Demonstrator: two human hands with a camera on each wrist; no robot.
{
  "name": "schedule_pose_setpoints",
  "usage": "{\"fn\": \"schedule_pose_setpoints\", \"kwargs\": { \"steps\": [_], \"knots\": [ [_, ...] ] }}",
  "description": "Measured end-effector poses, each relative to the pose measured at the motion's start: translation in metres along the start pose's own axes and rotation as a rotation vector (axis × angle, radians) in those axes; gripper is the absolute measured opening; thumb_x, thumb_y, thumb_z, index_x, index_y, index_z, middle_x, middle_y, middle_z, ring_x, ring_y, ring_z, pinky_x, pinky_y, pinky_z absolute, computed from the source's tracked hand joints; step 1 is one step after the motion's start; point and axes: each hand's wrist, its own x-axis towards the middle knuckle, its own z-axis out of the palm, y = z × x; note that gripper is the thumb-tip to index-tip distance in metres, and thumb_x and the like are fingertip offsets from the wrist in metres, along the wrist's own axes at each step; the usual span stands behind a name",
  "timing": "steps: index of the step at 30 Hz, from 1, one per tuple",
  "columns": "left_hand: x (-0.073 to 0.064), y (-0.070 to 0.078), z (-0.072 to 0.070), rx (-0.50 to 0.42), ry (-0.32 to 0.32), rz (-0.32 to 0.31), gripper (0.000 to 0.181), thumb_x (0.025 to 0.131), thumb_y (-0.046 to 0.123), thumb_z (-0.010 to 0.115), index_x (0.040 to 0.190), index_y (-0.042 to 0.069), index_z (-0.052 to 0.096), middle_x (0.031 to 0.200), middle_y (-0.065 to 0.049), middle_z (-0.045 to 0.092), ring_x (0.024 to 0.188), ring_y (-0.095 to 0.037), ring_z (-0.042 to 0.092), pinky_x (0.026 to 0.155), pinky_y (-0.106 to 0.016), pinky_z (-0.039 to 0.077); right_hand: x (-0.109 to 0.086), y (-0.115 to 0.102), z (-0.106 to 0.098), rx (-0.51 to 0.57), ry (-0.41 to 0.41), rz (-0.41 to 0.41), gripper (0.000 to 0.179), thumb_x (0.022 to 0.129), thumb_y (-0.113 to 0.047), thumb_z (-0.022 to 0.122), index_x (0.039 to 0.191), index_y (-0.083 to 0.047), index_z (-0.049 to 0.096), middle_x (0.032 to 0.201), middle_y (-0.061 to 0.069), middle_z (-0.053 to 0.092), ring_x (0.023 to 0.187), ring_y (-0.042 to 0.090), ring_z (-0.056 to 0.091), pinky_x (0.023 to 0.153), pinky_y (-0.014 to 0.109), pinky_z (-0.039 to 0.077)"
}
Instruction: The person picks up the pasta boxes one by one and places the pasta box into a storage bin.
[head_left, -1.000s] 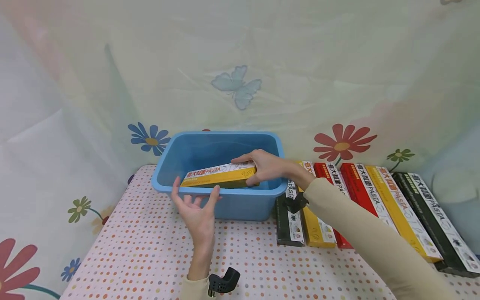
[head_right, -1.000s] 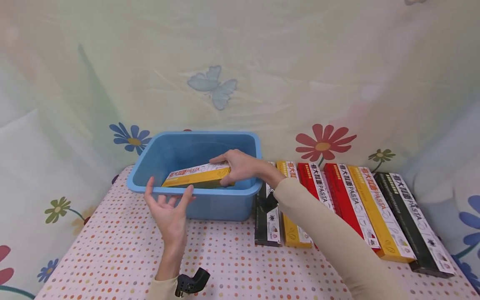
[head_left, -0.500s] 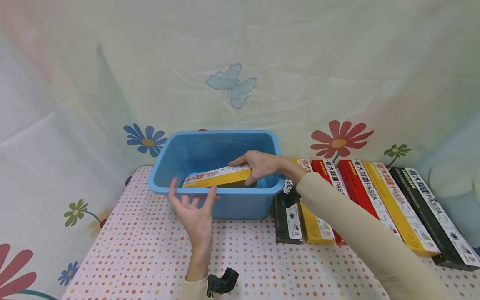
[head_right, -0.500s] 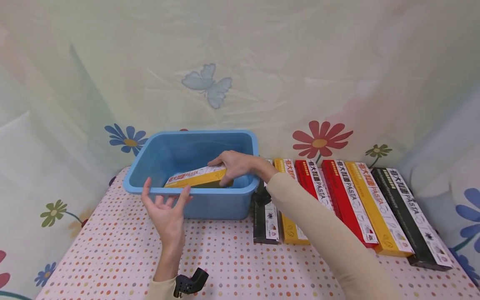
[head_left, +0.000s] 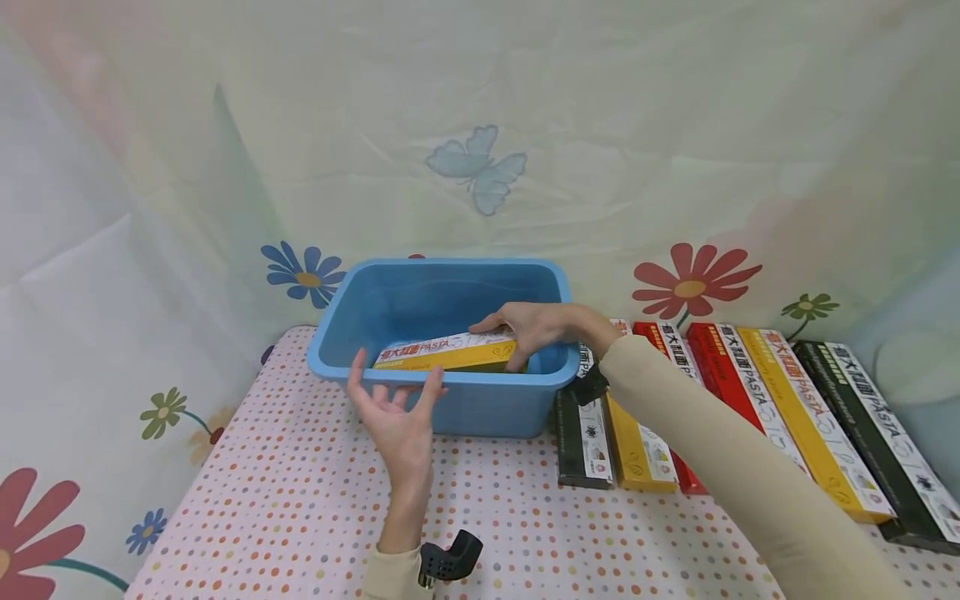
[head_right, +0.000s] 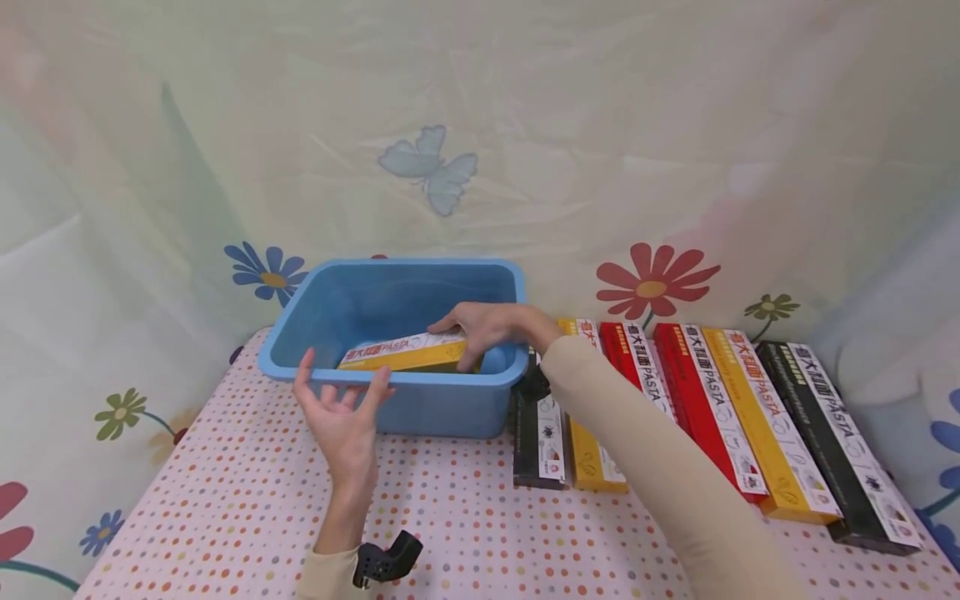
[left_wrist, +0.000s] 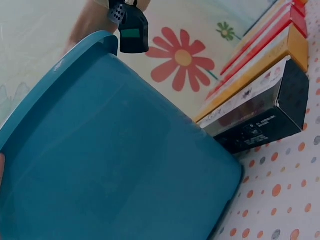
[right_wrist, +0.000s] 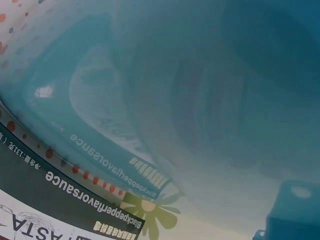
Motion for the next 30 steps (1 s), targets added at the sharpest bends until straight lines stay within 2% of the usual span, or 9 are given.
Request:
{"fn": "schedule_pose_setpoints", "kwargs": {
  "steps": [3, 13, 17, 21, 28, 30],
  "knots": [
    [0.000, -0.001, 0.000, -0.003, 0.001, 0.002, 0.093, 0.089, -0.004, 0.080, 0.161, 0.015, 0.023, 0.140, -0.025, 0.049, 0.091, -0.028, 0.070, 0.072, -0.036, 0.069, -0.001, 0.000, -0.001, -0.010, 0.000, -0.003, 0.085, 0.081, 0.001, 0.081, 0.157, 0.000, 0.042, 0.160, 0.016, 0.047, 0.121, 0.025, 0.057, 0.093, 0.028, 0.053],
    [0.000, -0.003, 0.006, -0.012, -0.007, -0.013, 0.093, 0.088, -0.003, 0.081, 0.160, 0.015, 0.025, 0.141, -0.026, 0.047, 0.090, -0.029, 0.069, 0.072, -0.037, 0.069, -0.007, 0.003, -0.004, -0.025, -0.032, 0.011, 0.083, 0.085, -0.001, 0.079, 0.158, 0.001, 0.040, 0.160, 0.018, 0.045, 0.130, 0.030, 0.051, 0.090, 0.029, 0.057],
    [-0.001, -0.004, 0.008, -0.018, -0.012, -0.022, 0.093, 0.089, -0.003, 0.081, 0.160, 0.015, 0.024, 0.140, -0.025, 0.050, 0.095, -0.030, 0.070, 0.074, -0.038, 0.069, -0.008, 0.005, -0.005, -0.001, -0.044, 0.005, 0.084, 0.084, 0.001, 0.079, 0.158, 0.002, 0.039, 0.159, 0.018, 0.046, 0.127, 0.030, 0.053, 0.084, 0.028, 0.058],
    [0.000, -0.006, 0.008, -0.020, -0.017, -0.013, 0.093, 0.089, -0.003, 0.080, 0.160, 0.015, 0.024, 0.135, -0.023, 0.053, 0.098, -0.029, 0.071, 0.075, -0.038, 0.069, -0.008, 0.006, -0.007, -0.010, -0.048, -0.011, 0.083, 0.084, 0.000, 0.079, 0.158, 0.002, 0.040, 0.158, 0.018, 0.048, 0.128, 0.029, 0.053, 0.090, 0.028, 0.055],
    [-0.002, -0.008, 0.008, -0.003, -0.017, -0.008, 0.093, 0.089, -0.004, 0.080, 0.160, 0.015, 0.023, 0.131, -0.024, 0.055, 0.099, -0.028, 0.072, 0.074, -0.036, 0.069, -0.012, 0.007, -0.007, -0.016, -0.104, -0.013, 0.085, 0.084, 0.001, 0.081, 0.158, -0.001, 0.041, 0.154, 0.016, 0.052, 0.125, 0.029, 0.052, 0.090, 0.027, 0.053],
    [-0.002, -0.008, 0.009, -0.009, -0.020, -0.008, 0.093, 0.089, -0.004, 0.080, 0.160, 0.015, 0.023, 0.131, -0.023, 0.055, 0.099, -0.028, 0.072, 0.074, -0.037, 0.069, -0.014, 0.008, -0.008, -0.014, -0.112, -0.025, 0.085, 0.083, 0.002, 0.081, 0.158, -0.001, 0.042, 0.155, 0.016, 0.052, 0.126, 0.029, 0.051, 0.094, 0.028, 0.053]
  ]
}}
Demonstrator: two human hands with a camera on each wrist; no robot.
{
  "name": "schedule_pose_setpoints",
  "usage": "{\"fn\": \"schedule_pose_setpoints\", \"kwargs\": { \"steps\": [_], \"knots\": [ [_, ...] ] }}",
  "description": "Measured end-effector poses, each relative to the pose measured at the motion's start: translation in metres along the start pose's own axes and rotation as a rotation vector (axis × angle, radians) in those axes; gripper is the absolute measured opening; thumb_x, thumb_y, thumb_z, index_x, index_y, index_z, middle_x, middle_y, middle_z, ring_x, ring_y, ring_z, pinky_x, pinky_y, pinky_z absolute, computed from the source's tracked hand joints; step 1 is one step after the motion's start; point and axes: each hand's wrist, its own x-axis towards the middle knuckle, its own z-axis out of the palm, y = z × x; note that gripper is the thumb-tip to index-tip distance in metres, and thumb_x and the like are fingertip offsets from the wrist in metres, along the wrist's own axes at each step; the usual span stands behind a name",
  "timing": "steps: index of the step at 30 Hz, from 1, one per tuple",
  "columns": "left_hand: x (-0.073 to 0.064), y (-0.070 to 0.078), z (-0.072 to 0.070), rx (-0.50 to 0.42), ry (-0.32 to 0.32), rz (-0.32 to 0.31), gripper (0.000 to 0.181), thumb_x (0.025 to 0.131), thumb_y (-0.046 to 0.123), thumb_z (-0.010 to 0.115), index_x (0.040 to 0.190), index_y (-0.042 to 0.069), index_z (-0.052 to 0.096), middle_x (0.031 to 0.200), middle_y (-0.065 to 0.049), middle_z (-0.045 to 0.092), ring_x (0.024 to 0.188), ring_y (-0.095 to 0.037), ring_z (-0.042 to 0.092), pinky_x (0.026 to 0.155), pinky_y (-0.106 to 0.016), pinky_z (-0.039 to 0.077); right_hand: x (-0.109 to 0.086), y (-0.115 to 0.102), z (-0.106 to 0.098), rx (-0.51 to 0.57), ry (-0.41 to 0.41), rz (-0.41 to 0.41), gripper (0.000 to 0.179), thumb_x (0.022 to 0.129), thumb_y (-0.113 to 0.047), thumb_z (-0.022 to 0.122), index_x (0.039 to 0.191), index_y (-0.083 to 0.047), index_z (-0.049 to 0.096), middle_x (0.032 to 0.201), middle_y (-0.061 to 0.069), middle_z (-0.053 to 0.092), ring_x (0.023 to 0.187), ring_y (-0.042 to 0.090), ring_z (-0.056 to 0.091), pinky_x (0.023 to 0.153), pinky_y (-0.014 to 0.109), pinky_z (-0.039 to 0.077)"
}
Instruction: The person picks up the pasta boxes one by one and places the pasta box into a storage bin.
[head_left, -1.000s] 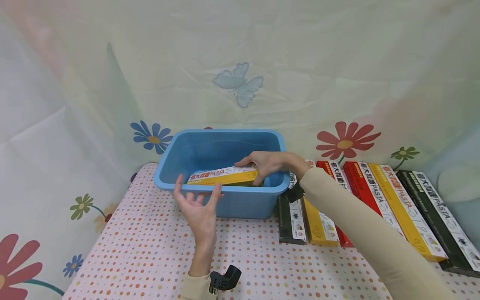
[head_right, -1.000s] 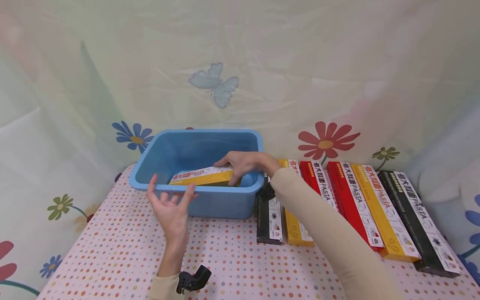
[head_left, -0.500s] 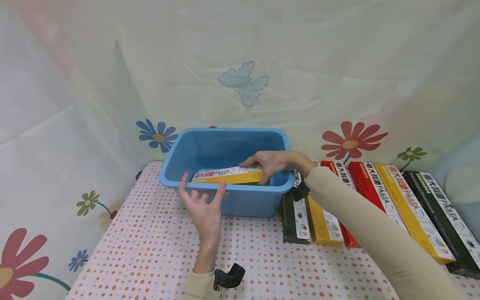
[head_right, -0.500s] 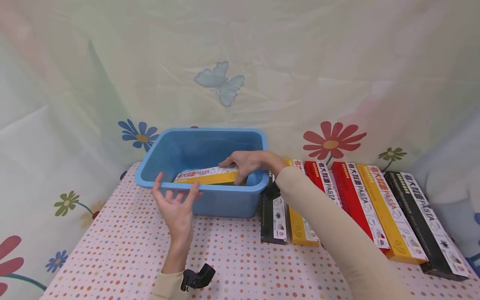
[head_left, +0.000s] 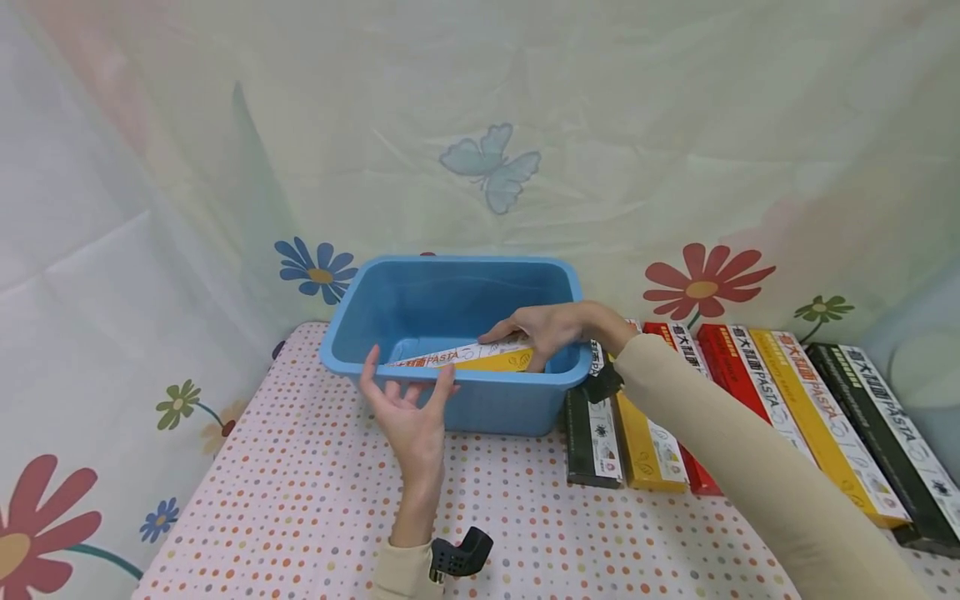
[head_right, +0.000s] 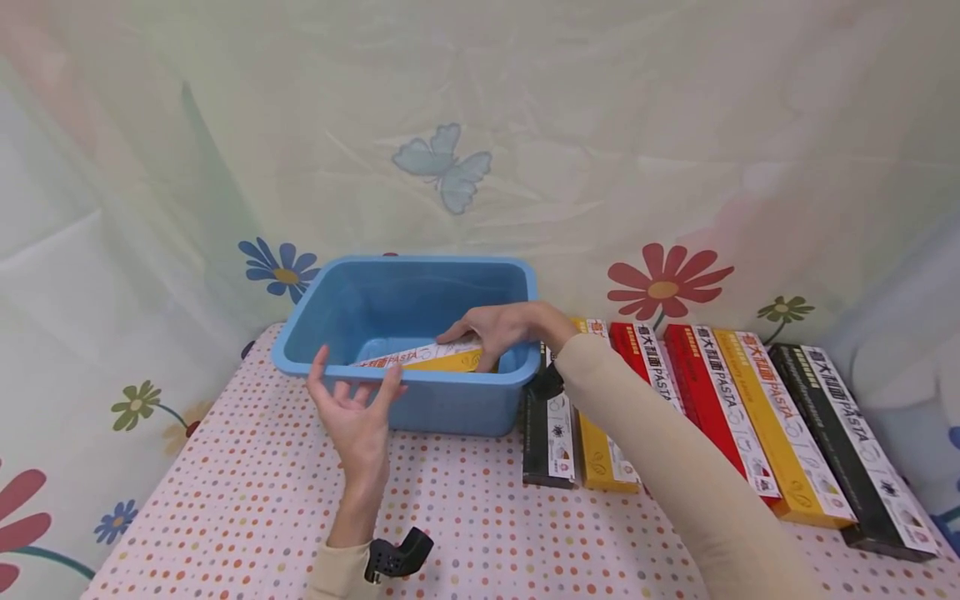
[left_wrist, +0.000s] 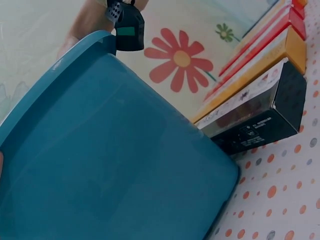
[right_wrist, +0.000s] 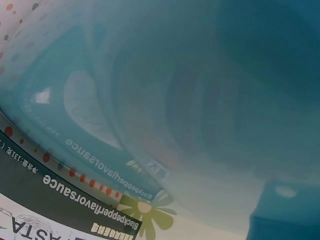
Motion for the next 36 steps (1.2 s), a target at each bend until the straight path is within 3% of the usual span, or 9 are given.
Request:
{"fn": "schedule_pose_setpoints", "kwargs": {
  "steps": [8, 10, 15, 20, 25, 30, 32, 36],
  "knots": [
    [0.001, 0.000, 0.003, -0.019, 0.002, -0.001, 0.094, 0.088, -0.004, 0.081, 0.160, 0.015, 0.024, 0.128, -0.026, 0.053, 0.095, -0.030, 0.071, 0.072, -0.039, 0.069, 0.001, 0.002, 0.001, -0.006, -0.020, 0.008, 0.081, 0.083, 0.005, 0.078, 0.157, 0.001, 0.043, 0.158, 0.017, 0.049, 0.140, 0.032, 0.048, 0.117, 0.043, 0.047],
    [0.001, 0.000, 0.004, -0.022, -0.001, -0.002, 0.093, 0.088, -0.005, 0.080, 0.160, 0.015, 0.024, 0.132, -0.028, 0.051, 0.096, -0.031, 0.071, 0.072, -0.041, 0.069, 0.002, 0.004, 0.003, 0.011, -0.032, 0.018, 0.078, 0.085, 0.006, 0.076, 0.156, 0.002, 0.044, 0.159, 0.017, 0.047, 0.144, 0.034, 0.047, 0.117, 0.044, 0.048],
    [-0.001, -0.001, 0.004, -0.024, -0.011, -0.008, 0.094, 0.088, -0.004, 0.080, 0.161, 0.015, 0.024, 0.140, -0.028, 0.047, 0.099, -0.034, 0.070, 0.074, -0.044, 0.069, 0.002, 0.006, 0.005, 0.097, 0.024, -0.072, 0.072, 0.089, 0.008, 0.073, 0.154, 0.006, 0.043, 0.161, 0.023, 0.042, 0.149, 0.039, 0.041, 0.120, 0.049, 0.044],
    [-0.002, -0.002, 0.005, -0.033, -0.013, -0.017, 0.095, 0.088, -0.004, 0.081, 0.161, 0.015, 0.023, 0.141, -0.026, 0.049, 0.105, -0.037, 0.069, 0.074, -0.041, 0.069, -0.012, 0.006, 0.010, 0.146, 0.252, -0.249, 0.070, 0.093, 0.003, 0.075, 0.154, 0.007, 0.042, 0.161, 0.024, 0.041, 0.151, 0.038, 0.037, 0.125, 0.051, 0.036],
    [-0.003, -0.002, 0.007, -0.040, -0.016, -0.016, 0.095, 0.087, -0.005, 0.080, 0.161, 0.013, 0.023, 0.137, -0.027, 0.050, 0.100, -0.034, 0.070, 0.074, -0.039, 0.069, -0.048, -0.005, 0.027, 0.215, 0.598, -0.312, 0.064, 0.098, 0.002, 0.070, 0.156, 0.001, 0.044, 0.161, 0.019, 0.045, 0.150, 0.032, 0.042, 0.121, 0.042, 0.043],
    [-0.004, -0.002, 0.009, -0.047, -0.012, -0.025, 0.095, 0.087, -0.006, 0.081, 0.160, 0.014, 0.024, 0.129, -0.026, 0.052, 0.093, -0.030, 0.071, 0.075, -0.041, 0.069, -0.091, -0.013, 0.064, 0.254, 1.000, -0.246, 0.057, 0.101, -0.003, 0.067, 0.155, -0.006, 0.048, 0.159, 0.010, 0.050, 0.149, 0.026, 0.044, 0.116, 0.024, 0.045],
    [-0.004, -0.001, 0.008, -0.046, -0.004, -0.024, 0.095, 0.087, -0.005, 0.081, 0.160, 0.016, 0.025, 0.128, -0.025, 0.051, 0.093, -0.030, 0.071, 0.076, -0.042, 0.069, -0.103, -0.013, 0.084, 0.223, 1.126, -0.195, 0.059, 0.100, -0.004, 0.069, 0.155, -0.007, 0.049, 0.158, 0.008, 0.050, 0.149, 0.026, 0.044, 0.118, 0.029, 0.044],
    [-0.003, 0.000, 0.007, -0.039, 0.008, -0.017, 0.094, 0.087, -0.006, 0.081, 0.160, 0.016, 0.026, 0.124, -0.024, 0.052, 0.091, -0.030, 0.070, 0.076, -0.041, 0.069, -0.112, -0.006, 0.125, 0.164, 1.300, -0.058, 0.065, 0.096, -0.004, 0.074, 0.155, -0.007, 0.049, 0.158, 0.010, 0.049, 0.148, 0.031, 0.044, 0.119, 0.053, 0.043]
  ]
}}
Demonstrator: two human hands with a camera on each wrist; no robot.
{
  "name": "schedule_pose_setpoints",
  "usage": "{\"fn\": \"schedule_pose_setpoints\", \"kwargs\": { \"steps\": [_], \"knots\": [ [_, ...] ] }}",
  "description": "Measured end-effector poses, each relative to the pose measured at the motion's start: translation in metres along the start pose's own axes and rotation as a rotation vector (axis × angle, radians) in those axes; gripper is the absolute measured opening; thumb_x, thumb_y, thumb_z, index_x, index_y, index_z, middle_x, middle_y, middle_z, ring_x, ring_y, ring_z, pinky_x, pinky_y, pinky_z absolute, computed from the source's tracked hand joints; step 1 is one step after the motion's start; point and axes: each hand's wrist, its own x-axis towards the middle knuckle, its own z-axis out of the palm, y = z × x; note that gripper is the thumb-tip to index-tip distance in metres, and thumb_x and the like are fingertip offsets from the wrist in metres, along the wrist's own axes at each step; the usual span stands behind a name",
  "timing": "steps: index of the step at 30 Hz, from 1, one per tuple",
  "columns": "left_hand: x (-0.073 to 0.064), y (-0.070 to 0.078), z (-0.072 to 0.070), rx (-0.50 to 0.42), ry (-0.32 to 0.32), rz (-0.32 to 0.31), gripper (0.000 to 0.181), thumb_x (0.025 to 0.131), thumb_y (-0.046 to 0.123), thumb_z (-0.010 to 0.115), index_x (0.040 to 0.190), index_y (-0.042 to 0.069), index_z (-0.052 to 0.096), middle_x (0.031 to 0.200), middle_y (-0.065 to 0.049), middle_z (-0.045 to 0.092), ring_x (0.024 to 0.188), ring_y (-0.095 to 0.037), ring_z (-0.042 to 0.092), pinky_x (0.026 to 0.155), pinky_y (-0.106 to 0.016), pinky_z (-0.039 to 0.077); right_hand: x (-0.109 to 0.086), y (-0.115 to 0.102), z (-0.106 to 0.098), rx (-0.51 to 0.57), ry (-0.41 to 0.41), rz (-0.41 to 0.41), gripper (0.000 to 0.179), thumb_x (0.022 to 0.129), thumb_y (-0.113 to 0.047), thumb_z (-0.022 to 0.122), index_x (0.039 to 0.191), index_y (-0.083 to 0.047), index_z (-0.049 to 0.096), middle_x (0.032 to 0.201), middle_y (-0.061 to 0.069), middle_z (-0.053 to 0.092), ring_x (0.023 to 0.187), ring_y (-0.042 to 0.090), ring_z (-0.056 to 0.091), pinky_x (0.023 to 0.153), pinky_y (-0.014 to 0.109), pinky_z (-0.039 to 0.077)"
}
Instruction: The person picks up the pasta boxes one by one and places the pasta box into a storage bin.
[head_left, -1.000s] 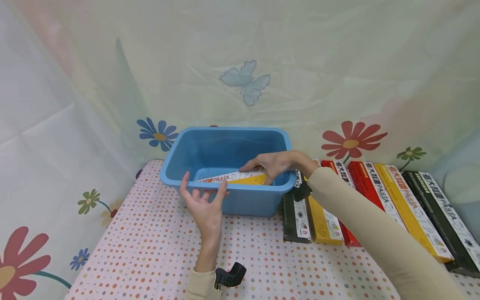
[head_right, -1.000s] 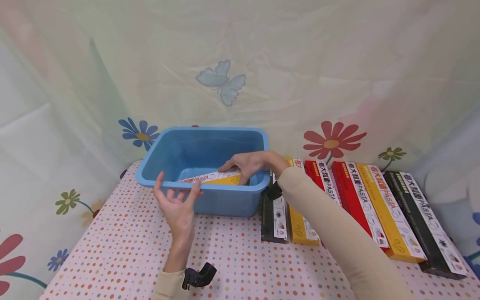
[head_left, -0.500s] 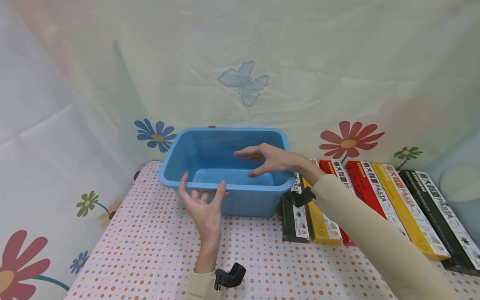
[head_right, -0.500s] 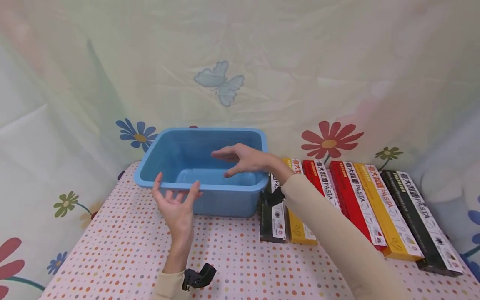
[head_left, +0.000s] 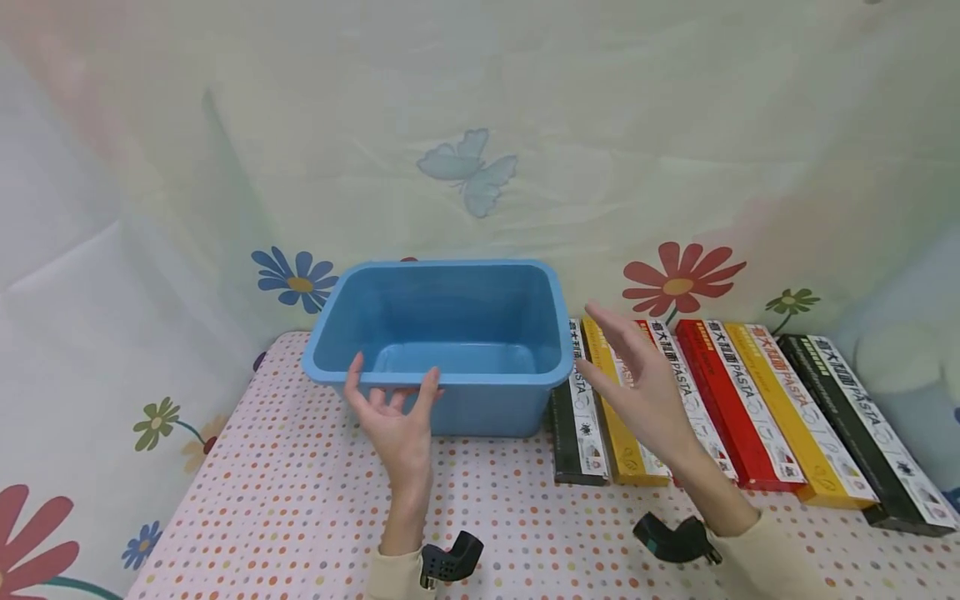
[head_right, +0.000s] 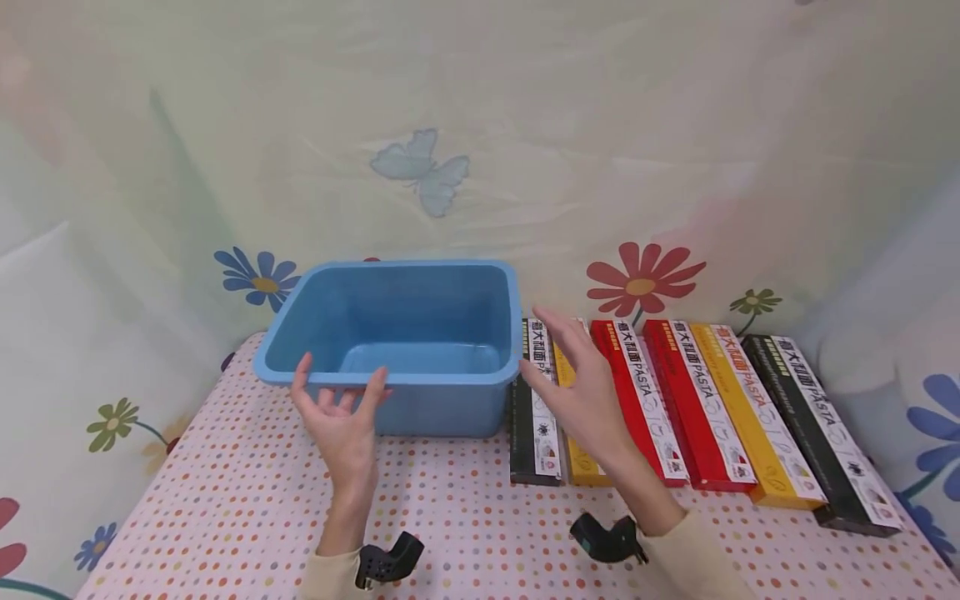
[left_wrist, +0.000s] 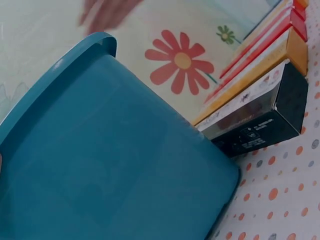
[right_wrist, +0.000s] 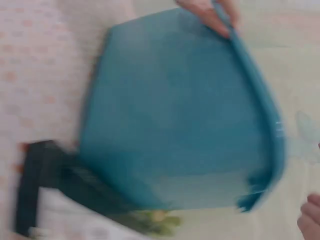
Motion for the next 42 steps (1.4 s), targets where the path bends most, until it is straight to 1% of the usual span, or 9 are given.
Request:
{"fn": "schedule_pose_setpoints", "kwargs": {
  "steps": [2, 4, 9, 15, 21, 29, 33, 37, 42],
  "knots": [
    [0.000, 0.000, -0.002, 0.000, 0.005, 0.002, 0.094, 0.087, -0.006, 0.081, 0.160, 0.016, 0.026, 0.123, -0.024, 0.052, 0.090, -0.029, 0.071, 0.075, -0.040, 0.069, -0.018, 0.007, 0.006, -0.028, 0.043, 0.046, 0.067, 0.093, -0.004, 0.077, 0.154, -0.005, 0.048, 0.158, 0.014, 0.048, 0.148, 0.036, 0.043, 0.116, 0.064, 0.042],
    [0.000, 0.000, -0.003, 0.000, 0.006, 0.007, 0.094, 0.087, -0.005, 0.082, 0.159, 0.015, 0.026, 0.121, -0.023, 0.053, 0.089, -0.029, 0.071, 0.075, -0.040, 0.069, -0.034, 0.015, 0.014, -0.047, 0.055, 0.107, 0.070, 0.092, -0.005, 0.079, 0.154, -0.004, 0.047, 0.159, 0.018, 0.046, 0.149, 0.041, 0.040, 0.116, 0.067, 0.040],
    [-0.001, 0.000, -0.006, 0.002, 0.002, 0.011, 0.094, 0.087, -0.004, 0.081, 0.160, 0.015, 0.026, 0.124, -0.024, 0.052, 0.092, -0.030, 0.071, 0.075, -0.040, 0.069, -0.058, 0.036, 0.036, -0.106, -0.009, 0.276, 0.081, 0.090, -0.012, 0.083, 0.158, -0.001, 0.039, 0.163, 0.024, 0.036, 0.150, 0.046, 0.033, 0.119, 0.068, 0.036],
    [-0.001, -0.002, -0.007, 0.000, -0.012, 0.017, 0.093, 0.088, -0.005, 0.080, 0.160, 0.015, 0.024, 0.130, -0.027, 0.050, 0.098, -0.031, 0.072, 0.076, -0.039, 0.069, -0.074, 0.057, 0.056, -0.151, -0.024, 0.366, 0.094, 0.084, -0.012, 0.087, 0.159, 0.001, 0.033, 0.163, 0.026, 0.031, 0.146, 0.045, 0.035, 0.120, 0.066, 0.037],
    [0.000, -0.002, -0.006, 0.005, -0.014, 0.024, 0.092, 0.088, -0.004, 0.080, 0.160, 0.015, 0.025, 0.130, -0.026, 0.050, 0.097, -0.031, 0.071, 0.077, -0.039, 0.069, -0.079, 0.064, 0.065, -0.180, -0.072, 0.447, 0.107, 0.080, -0.019, 0.091, 0.162, 0.003, 0.025, 0.167, 0.028, 0.022, 0.149, 0.046, 0.029, 0.122, 0.068, 0.032],
    [-0.001, 0.000, -0.005, 0.014, -0.013, 0.018, 0.092, 0.088, -0.004, 0.081, 0.159, 0.015, 0.025, 0.132, -0.027, 0.050, 0.099, -0.032, 0.071, 0.076, -0.039, 0.069, -0.076, 0.066, 0.068, -0.205, -0.104, 0.508, 0.119, 0.077, -0.016, 0.094, 0.162, 0.010, 0.015, 0.165, 0.034, 0.019, 0.148, 0.052, 0.028, 0.123, 0.067, 0.030],
    [0.000, 0.002, -0.003, 0.026, -0.017, 0.005, 0.091, 0.088, -0.003, 0.081, 0.158, 0.014, 0.026, 0.133, -0.027, 0.051, 0.100, -0.031, 0.071, 0.076, -0.039, 0.069, -0.078, 0.069, 0.072, -0.192, -0.090, 0.553, 0.128, 0.074, -0.017, 0.096, 0.163, 0.008, 0.008, 0.165, 0.035, 0.018, 0.148, 0.051, 0.029, 0.124, 0.066, 0.028],
    [0.001, 0.004, -0.002, 0.044, -0.019, -0.010, 0.087, 0.089, 0.000, 0.081, 0.156, 0.013, 0.026, 0.127, -0.025, 0.052, 0.095, -0.030, 0.071, 0.075, -0.039, 0.069, -0.078, 0.071, 0.074, -0.205, -0.070, 0.560, 0.133, 0.073, -0.022, 0.098, 0.164, 0.007, 0.006, 0.164, 0.035, 0.021, 0.146, 0.050, 0.031, 0.123, 0.067, 0.030],
    [0.003, 0.008, 0.000, 0.073, 0.023, -0.023, 0.085, 0.090, 0.007, 0.083, 0.154, 0.015, 0.028, 0.116, -0.027, 0.053, 0.084, -0.027, 0.071, 0.074, -0.037, 0.068, -0.079, 0.072, 0.077, -0.204, -0.052, 0.552, 0.133, 0.072, -0.024, 0.098, 0.164, 0.007, 0.007, 0.162, 0.034, 0.024, 0.144, 0.047, 0.034, 0.122, 0.065, 0.033]
  ]
}}
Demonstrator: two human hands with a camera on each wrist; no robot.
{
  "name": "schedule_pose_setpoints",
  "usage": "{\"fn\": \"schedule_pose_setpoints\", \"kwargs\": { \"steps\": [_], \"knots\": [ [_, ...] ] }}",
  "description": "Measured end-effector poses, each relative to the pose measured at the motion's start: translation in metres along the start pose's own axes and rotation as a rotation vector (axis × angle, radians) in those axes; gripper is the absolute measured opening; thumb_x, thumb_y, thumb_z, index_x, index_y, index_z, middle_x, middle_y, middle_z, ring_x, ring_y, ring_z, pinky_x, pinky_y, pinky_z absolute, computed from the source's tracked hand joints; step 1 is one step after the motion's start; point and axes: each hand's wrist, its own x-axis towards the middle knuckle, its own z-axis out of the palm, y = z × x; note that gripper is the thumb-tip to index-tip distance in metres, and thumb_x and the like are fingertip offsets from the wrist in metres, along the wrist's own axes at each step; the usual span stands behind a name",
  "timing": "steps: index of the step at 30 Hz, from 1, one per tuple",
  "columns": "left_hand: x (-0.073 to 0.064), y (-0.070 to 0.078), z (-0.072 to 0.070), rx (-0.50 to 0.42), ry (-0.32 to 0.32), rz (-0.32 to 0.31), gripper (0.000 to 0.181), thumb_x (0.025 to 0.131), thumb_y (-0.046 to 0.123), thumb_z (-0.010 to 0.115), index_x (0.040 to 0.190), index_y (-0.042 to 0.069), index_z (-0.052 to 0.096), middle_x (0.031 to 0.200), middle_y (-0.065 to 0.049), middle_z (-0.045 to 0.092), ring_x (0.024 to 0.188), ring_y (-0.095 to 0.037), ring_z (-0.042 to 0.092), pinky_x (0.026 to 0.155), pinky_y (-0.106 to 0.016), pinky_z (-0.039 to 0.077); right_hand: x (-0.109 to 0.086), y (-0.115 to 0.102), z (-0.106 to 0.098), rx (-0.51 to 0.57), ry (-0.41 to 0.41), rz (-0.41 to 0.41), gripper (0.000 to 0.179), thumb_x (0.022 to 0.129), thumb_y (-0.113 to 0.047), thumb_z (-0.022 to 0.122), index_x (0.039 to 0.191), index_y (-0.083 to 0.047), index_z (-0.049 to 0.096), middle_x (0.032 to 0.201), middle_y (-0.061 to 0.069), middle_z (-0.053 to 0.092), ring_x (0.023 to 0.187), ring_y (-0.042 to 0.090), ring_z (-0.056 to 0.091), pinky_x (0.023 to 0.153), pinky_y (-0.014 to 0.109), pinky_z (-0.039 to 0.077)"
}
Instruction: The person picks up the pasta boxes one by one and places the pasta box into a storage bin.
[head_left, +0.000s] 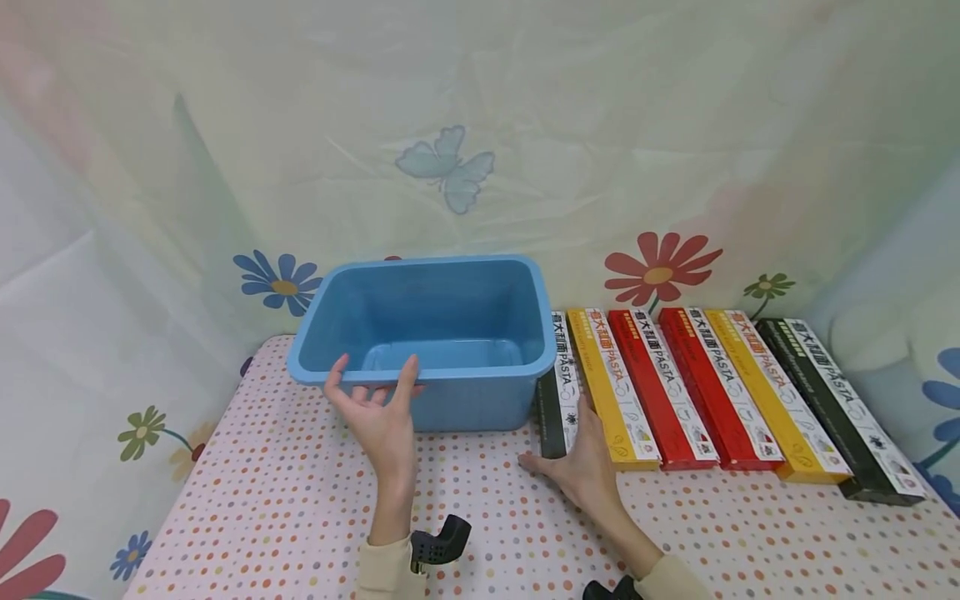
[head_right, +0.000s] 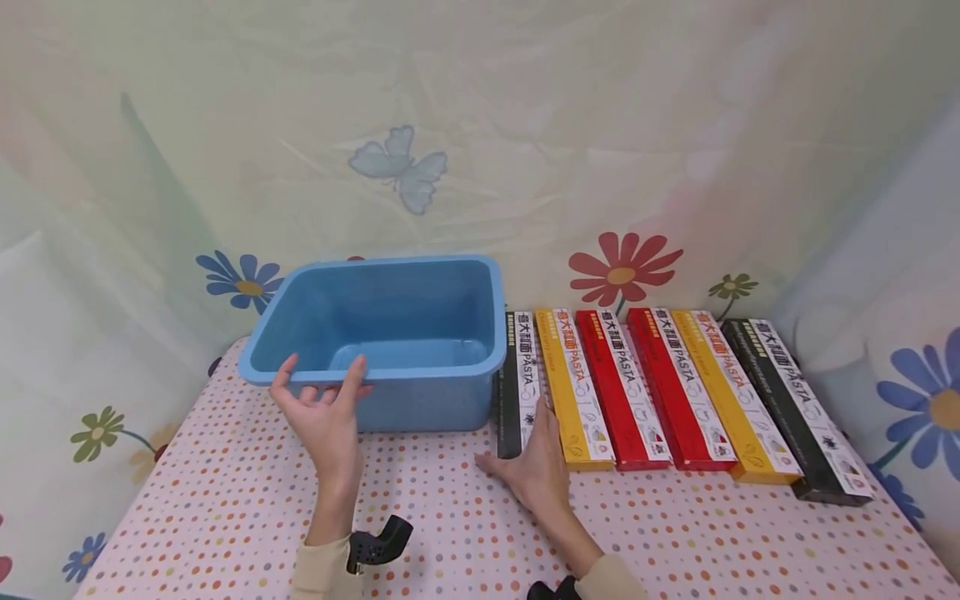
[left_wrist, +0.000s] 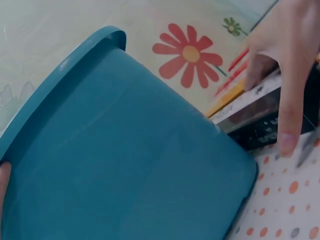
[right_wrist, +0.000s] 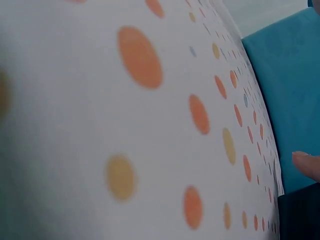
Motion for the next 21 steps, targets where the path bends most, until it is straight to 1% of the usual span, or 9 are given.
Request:
{"fn": "schedule_pose_setpoints", "kwargs": {
  "steps": [4, 8, 10, 14, 17, 19, 21],
  "knots": [
    [0.001, 0.001, 0.004, 0.006, 0.046, -0.013, 0.084, 0.088, 0.009, 0.086, 0.151, 0.015, 0.031, 0.107, -0.026, 0.052, 0.074, -0.025, 0.066, 0.072, -0.037, 0.068, -0.001, 0.000, 0.001, -0.006, 0.011, 0.015, 0.125, 0.076, -0.017, 0.094, 0.164, 0.006, 0.009, 0.162, 0.032, 0.026, 0.143, 0.047, 0.035, 0.122, 0.065, 0.034],
    [0.000, 0.000, 0.006, -0.002, 0.078, -0.005, 0.082, 0.086, 0.005, 0.086, 0.149, 0.013, 0.034, 0.104, -0.021, 0.052, 0.072, -0.023, 0.064, 0.069, -0.036, 0.068, -0.002, -0.001, 0.001, -0.023, 0.019, 0.041, 0.117, 0.078, -0.006, 0.085, 0.164, 0.007, 0.007, 0.165, 0.032, 0.022, 0.144, 0.049, 0.034, 0.123, 0.066, 0.032],
    [0.000, 0.000, 0.006, -0.002, 0.081, 0.002, 0.081, 0.087, 0.003, 0.086, 0.149, 0.013, 0.034, 0.104, -0.021, 0.052, 0.072, -0.023, 0.064, 0.068, -0.035, 0.068, -0.003, -0.002, 0.001, -0.021, 0.031, 0.055, 0.115, 0.078, -0.003, 0.083, 0.164, 0.008, 0.008, 0.166, 0.032, 0.021, 0.146, 0.049, 0.033, 0.123, 0.066, 0.031],
    [0.000, 0.000, 0.005, 0.000, 0.080, 0.012, 0.080, 0.088, 0.001, 0.084, 0.149, 0.013, 0.034, 0.104, -0.021, 0.053, 0.072, -0.023, 0.064, 0.068, -0.034, 0.068, -0.004, -0.004, -0.001, -0.014, 0.057, 0.074, 0.110, 0.080, -0.005, 0.083, 0.163, 0.008, 0.012, 0.165, 0.032, 0.023, 0.144, 0.049, 0.035, 0.122, 0.066, 0.032],
    [0.001, -0.001, 0.005, -0.007, 0.084, 0.013, 0.079, 0.088, 0.001, 0.083, 0.149, 0.014, 0.035, 0.103, -0.021, 0.053, 0.073, -0.023, 0.064, 0.068, -0.034, 0.068, -0.005, -0.009, -0.006, 0.009, 0.055, 0.088, 0.106, 0.082, -0.007, 0.082, 0.163, 0.007, 0.015, 0.165, 0.032, 0.025, 0.142, 0.048, 0.037, 0.122, 0.066, 0.033],
    [0.001, -0.001, 0.005, -0.009, 0.086, 0.012, 0.079, 0.088, 0.001, 0.083, 0.149, 0.014, 0.035, 0.102, -0.020, 0.053, 0.072, -0.023, 0.064, 0.068, -0.035, 0.068, -0.007, -0.013, -0.013, 0.041, 0.042, 0.112, 0.104, 0.084, -0.009, 0.081, 0.164, 0.005, 0.017, 0.164, 0.032, 0.027, 0.139, 0.047, 0.038, 0.119, 0.066, 0.036],
    [0.001, -0.002, 0.005, -0.010, 0.086, 0.013, 0.080, 0.087, 0.001, 0.084, 0.149, 0.013, 0.035, 0.102, -0.020, 0.053, 0.072, -0.023, 0.064, 0.068, -0.035, 0.068, -0.010, -0.016, -0.021, 0.099, 0.018, 0.144, 0.102, 0.085, -0.009, 0.079, 0.165, 0.003, 0.017, 0.164, 0.031, 0.027, 0.137, 0.045, 0.038, 0.116, 0.064, 0.039]
  ]
}}
